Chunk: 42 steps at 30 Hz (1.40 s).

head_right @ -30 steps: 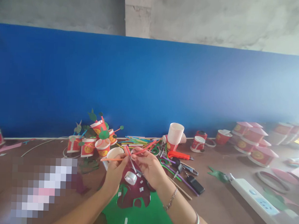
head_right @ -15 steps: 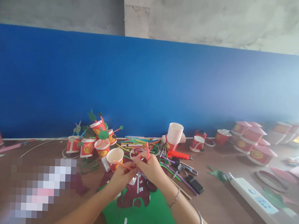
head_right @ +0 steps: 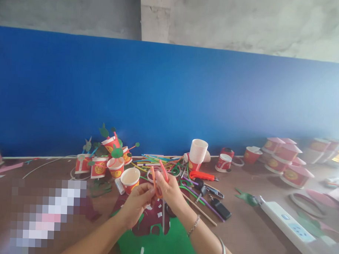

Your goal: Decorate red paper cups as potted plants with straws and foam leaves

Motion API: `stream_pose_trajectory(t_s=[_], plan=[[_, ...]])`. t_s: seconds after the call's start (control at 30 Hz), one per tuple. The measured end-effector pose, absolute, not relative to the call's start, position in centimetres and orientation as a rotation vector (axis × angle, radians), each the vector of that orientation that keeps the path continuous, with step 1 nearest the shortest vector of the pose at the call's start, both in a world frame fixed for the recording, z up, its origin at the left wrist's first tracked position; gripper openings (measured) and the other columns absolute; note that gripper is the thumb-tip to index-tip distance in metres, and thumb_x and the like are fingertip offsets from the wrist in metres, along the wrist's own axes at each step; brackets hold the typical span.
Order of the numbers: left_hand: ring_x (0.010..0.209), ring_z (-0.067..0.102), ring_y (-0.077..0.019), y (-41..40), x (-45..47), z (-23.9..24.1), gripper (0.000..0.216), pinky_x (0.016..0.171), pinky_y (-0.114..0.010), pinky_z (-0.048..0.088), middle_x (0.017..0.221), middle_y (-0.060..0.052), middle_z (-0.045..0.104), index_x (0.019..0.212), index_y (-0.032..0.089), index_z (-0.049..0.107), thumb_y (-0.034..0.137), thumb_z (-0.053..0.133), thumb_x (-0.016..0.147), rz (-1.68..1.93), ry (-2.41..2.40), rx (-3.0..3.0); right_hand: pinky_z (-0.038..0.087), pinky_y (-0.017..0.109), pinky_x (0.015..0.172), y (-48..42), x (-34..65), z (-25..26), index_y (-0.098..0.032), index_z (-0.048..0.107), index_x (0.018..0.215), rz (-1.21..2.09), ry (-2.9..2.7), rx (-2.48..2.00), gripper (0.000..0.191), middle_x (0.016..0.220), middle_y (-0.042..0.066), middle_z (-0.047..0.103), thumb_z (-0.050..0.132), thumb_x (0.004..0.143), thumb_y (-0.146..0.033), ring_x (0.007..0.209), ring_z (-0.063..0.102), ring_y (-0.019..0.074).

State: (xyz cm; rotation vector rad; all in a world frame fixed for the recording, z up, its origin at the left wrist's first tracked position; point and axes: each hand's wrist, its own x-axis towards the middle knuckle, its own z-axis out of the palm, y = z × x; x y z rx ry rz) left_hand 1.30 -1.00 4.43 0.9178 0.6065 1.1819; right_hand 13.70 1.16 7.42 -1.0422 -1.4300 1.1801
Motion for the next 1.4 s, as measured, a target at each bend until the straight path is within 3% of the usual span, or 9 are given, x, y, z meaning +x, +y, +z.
stream_pose_trajectory(t_s=[0.13, 0.3, 0.4, 0.53, 0.73, 0.93, 1.1, 1.27, 1.4], plan=[[0.050, 0.043, -0.0063, -0.9, 1.3, 4.1, 0.035, 0.048, -0.020, 0.028, 0.057, 0.000, 0.056, 0.065, 0.012, 0.060, 0.042, 0.077, 0.065, 1.137, 0.633, 0.974, 0.035, 0.020, 0.036, 0.7, 13.2, 7.1, -0.019, 0.049, 0.066, 1.222, -1.526, -1.051, 0.045, 0.047, -0.006, 0.047, 0.060, 0.072, -0.062, 0.037, 0.043, 0.0082], [0.050, 0.041, -0.0066, -0.8, 1.4, 4.2, 0.039, 0.051, -0.021, 0.030, 0.057, 0.002, 0.053, 0.062, 0.014, 0.055, 0.047, 0.077, 0.063, 1.096, 0.660, 0.953, 0.034, 0.020, 0.034, 0.8, 12.9, 6.5, -0.020, 0.039, 0.056, 1.273, -1.373, -1.071, 0.051, 0.044, -0.007, 0.038, 0.044, 0.080, -0.066, 0.035, 0.039, 0.0075], [0.058, 0.046, -0.0086, -1.1, 1.5, 4.5, 0.041, 0.058, -0.023, 0.036, 0.065, 0.000, 0.054, 0.068, 0.013, 0.058, 0.050, 0.075, 0.064, 1.041, 0.648, 0.961, 0.034, 0.020, 0.037, 0.7, 13.0, 6.8, -0.020, 0.040, 0.055, 1.275, -1.265, -1.034, 0.052, 0.052, -0.005, 0.043, 0.047, 0.079, -0.065, 0.039, 0.038, 0.0067], [0.065, 0.049, -0.0105, -1.6, 1.7, 4.7, 0.043, 0.063, -0.024, 0.037, 0.070, -0.002, 0.057, 0.073, 0.012, 0.060, 0.053, 0.071, 0.067, 0.938, 0.624, 0.997, 0.038, 0.022, 0.041, 0.5, 13.1, 7.2, -0.020, 0.040, 0.058, 1.332, -1.111, -1.050, 0.050, 0.072, 0.001, 0.058, 0.050, 0.076, -0.066, 0.047, 0.047, 0.0090], [0.058, 0.047, -0.0098, -1.7, 2.0, 4.3, 0.042, 0.062, -0.025, 0.036, 0.064, 0.000, 0.056, 0.078, 0.013, 0.057, 0.053, 0.068, 0.071, 1.007, 0.650, 1.060, 0.047, 0.023, 0.055, 0.5, 12.9, 7.0, -0.020, 0.039, 0.058, 1.429, -1.059, -0.940, 0.049, 0.080, 0.005, 0.062, 0.054, 0.076, -0.063, 0.072, 0.060, 0.0162], [0.059, 0.050, -0.0116, -1.8, 2.0, 4.3, 0.041, 0.062, -0.026, 0.038, 0.063, 0.000, 0.058, 0.072, 0.014, 0.057, 0.054, 0.065, 0.072, 1.074, 0.725, 1.099, 0.030, 0.019, 0.032, 0.4, 12.9, 7.1, -0.020, 0.041, 0.064, 1.471, -1.073, -0.973, 0.049, 0.084, 0.004, 0.063, 0.051, 0.075, -0.066, 0.052, 0.051, 0.0113], [0.057, 0.050, -0.0119, -1.9, 1.9, 4.7, 0.042, 0.062, -0.026, 0.038, 0.059, -0.001, 0.058, 0.067, 0.014, 0.057, 0.054, 0.069, 0.068, 1.089, 0.733, 1.078, 0.043, 0.020, 0.047, 0.1, 12.8, 7.3, -0.020, 0.042, 0.060, 1.411, -1.123, -0.910, 0.047, 0.078, 0.004, 0.063, 0.053, 0.077, -0.062, 0.064, 0.056, 0.0131], [0.050, 0.046, -0.0103, -1.9, 1.8, 4.8, 0.043, 0.055, -0.024, 0.036, 0.052, 0.001, 0.054, 0.060, 0.015, 0.054, 0.055, 0.072, 0.064, 1.153, 0.741, 1.095, 0.036, 0.020, 0.032, -0.1, 12.6, 7.3, -0.021, 0.040, 0.065, 1.496, -1.161, -0.952, 0.050, 0.085, 0.002, 0.063, 0.046, 0.076, -0.070, 0.049, 0.051, 0.0104], [0.048, 0.045, -0.0096, -1.8, 1.8, 4.7, 0.043, 0.053, -0.023, 0.035, 0.050, 0.002, 0.053, 0.058, 0.016, 0.053, 0.054, 0.072, 0.065, 1.183, 0.698, 1.096, 0.036, 0.019, 0.031, 0.0, 12.6, 7.3, -0.021, 0.040, 0.065, 1.488, -1.179, -0.932, 0.052, 0.083, 0.003, 0.062, 0.045, 0.075, -0.071, 0.048, 0.050, 0.0097]])
